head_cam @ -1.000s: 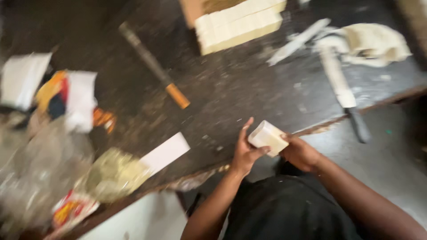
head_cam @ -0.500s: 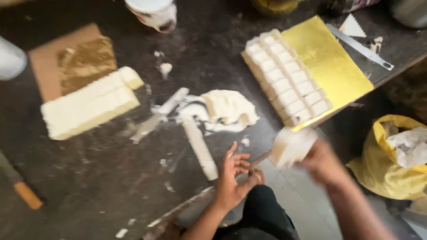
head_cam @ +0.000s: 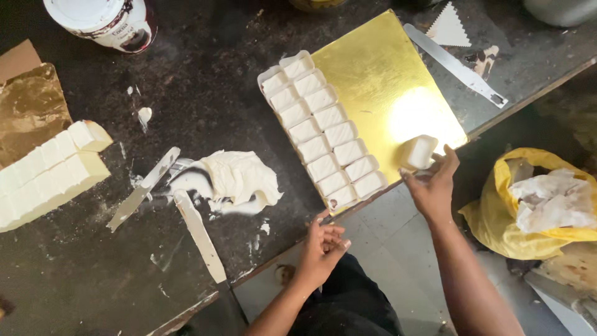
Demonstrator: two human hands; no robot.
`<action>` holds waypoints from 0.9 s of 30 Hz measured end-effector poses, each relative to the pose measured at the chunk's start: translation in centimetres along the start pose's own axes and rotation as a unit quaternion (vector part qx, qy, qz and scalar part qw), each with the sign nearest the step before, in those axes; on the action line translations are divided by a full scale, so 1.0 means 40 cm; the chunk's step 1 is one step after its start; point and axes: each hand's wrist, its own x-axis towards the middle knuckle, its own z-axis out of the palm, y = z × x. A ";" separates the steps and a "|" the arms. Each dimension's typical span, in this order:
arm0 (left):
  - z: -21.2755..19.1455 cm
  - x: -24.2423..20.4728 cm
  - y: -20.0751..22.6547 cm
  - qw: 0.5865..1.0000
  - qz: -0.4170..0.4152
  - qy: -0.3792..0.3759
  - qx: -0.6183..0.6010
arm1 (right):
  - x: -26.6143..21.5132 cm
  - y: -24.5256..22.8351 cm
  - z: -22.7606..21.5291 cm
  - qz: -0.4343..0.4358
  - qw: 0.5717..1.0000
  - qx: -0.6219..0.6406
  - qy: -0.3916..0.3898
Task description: The person repeatedly spreads a white paste onto rectangular paper strips using a spatula, places a white block onto the paste, folds the paper around the block, and places the wrapped unit into a tray. The process is repeated continuously with multiple blocks and paper strips.
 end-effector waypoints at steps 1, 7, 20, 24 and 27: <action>0.006 0.004 -0.008 1.000 0.011 0.007 0.003 | 0.012 0.006 -0.011 0.012 0.999 0.002 -0.029; 0.046 0.020 -0.083 0.995 0.012 0.095 0.004 | 0.181 0.026 -0.121 0.026 0.964 -0.038 -0.261; 0.022 0.100 -0.082 0.994 0.005 0.112 -0.008 | 0.070 0.017 -0.015 -0.008 0.972 -0.075 -0.222; 0.005 0.079 -0.085 0.993 0.029 0.107 -0.031 | 0.051 -0.051 -0.036 0.026 0.982 -0.069 -0.174; -0.023 0.025 -0.059 0.993 -0.010 0.043 -0.113 | -0.079 -0.155 -0.047 -0.103 0.993 -0.045 0.024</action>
